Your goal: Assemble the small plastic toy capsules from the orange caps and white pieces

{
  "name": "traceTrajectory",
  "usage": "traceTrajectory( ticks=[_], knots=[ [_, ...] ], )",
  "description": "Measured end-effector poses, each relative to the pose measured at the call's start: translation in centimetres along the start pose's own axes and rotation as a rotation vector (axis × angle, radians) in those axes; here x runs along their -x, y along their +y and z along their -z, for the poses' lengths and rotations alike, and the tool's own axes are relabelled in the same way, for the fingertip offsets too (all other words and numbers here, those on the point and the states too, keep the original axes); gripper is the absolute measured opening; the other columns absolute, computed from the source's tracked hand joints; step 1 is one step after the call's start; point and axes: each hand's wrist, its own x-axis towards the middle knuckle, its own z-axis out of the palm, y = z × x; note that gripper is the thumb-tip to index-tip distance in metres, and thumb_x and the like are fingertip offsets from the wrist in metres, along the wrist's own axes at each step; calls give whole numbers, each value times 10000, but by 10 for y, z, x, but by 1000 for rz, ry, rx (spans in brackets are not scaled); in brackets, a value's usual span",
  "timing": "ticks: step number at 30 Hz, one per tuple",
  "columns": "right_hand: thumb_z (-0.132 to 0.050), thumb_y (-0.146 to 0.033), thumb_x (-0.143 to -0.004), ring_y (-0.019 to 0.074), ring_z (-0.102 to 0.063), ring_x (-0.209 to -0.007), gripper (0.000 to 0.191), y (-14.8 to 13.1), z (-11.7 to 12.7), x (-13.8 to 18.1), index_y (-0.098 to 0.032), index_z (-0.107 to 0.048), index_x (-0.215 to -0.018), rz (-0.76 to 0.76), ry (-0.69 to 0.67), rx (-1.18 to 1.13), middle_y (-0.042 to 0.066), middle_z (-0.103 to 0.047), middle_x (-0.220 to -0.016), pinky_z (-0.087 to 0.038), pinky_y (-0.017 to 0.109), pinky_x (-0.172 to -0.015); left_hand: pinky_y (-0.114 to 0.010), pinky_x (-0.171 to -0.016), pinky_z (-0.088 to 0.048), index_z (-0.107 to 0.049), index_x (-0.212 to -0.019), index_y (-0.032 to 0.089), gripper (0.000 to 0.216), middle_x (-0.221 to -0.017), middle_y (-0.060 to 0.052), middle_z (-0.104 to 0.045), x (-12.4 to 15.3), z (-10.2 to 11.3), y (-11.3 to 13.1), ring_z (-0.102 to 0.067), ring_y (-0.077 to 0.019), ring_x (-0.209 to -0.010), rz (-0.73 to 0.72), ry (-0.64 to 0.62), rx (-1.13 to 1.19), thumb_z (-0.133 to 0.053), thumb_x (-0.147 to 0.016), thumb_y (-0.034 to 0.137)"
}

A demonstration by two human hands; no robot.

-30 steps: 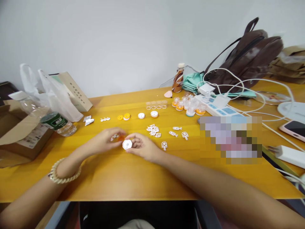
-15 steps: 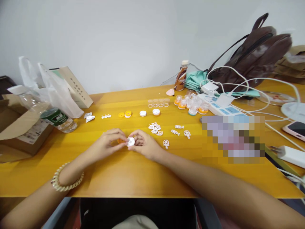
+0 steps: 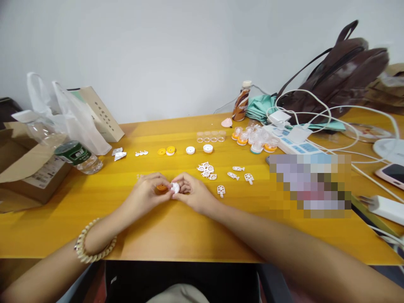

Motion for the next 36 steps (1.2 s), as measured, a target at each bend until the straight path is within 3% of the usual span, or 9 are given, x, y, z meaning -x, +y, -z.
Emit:
traceTrajectory(
  ticks=[4,12,17,24,36],
  knots=[
    [-724,-231,-658,120,-609,-755,306,-2,1,0,-208,-534,-896,7,-5,-27,-3,-615,-838,-493,296,-756,-336,-745,-358,-663,-781,192,87,-826,-18,-666,3,0,2,-596,-189,-795,-13,50,-40,-619,-768,267],
    [-755,-214,-624,104,-603,-713,350,-1,3,-2,-205,-527,-889,-27,-16,-86,-22,-614,-796,-487,278,-730,-306,-750,-388,-667,-873,205,110,-871,-31,-656,6,0,-6,-583,-169,-819,-110,69,102,-614,-799,266],
    [-760,-207,-614,107,-605,-717,358,-2,2,-2,-205,-531,-888,-35,-11,-88,-21,-619,-799,-486,284,-737,-293,-733,-394,-667,-864,210,100,-854,-20,-644,7,0,-8,-572,-149,-779,-93,60,163,-610,-803,265],
    [-737,-218,-649,105,-601,-713,321,-2,2,-1,-205,-531,-894,-5,-17,-74,-15,-616,-808,-489,279,-726,-322,-744,-350,-655,-829,202,79,-838,-14,-658,8,-2,-3,-578,-160,-783,-97,149,34,-633,-763,240],
    [-753,-231,-635,107,-606,-728,352,-2,2,0,-207,-527,-905,-3,-22,-76,-16,-616,-817,-492,283,-739,-294,-739,-419,-660,-825,204,76,-823,-20,-634,6,0,-10,-564,-147,-754,-57,70,253,-629,-775,251]
  ],
)
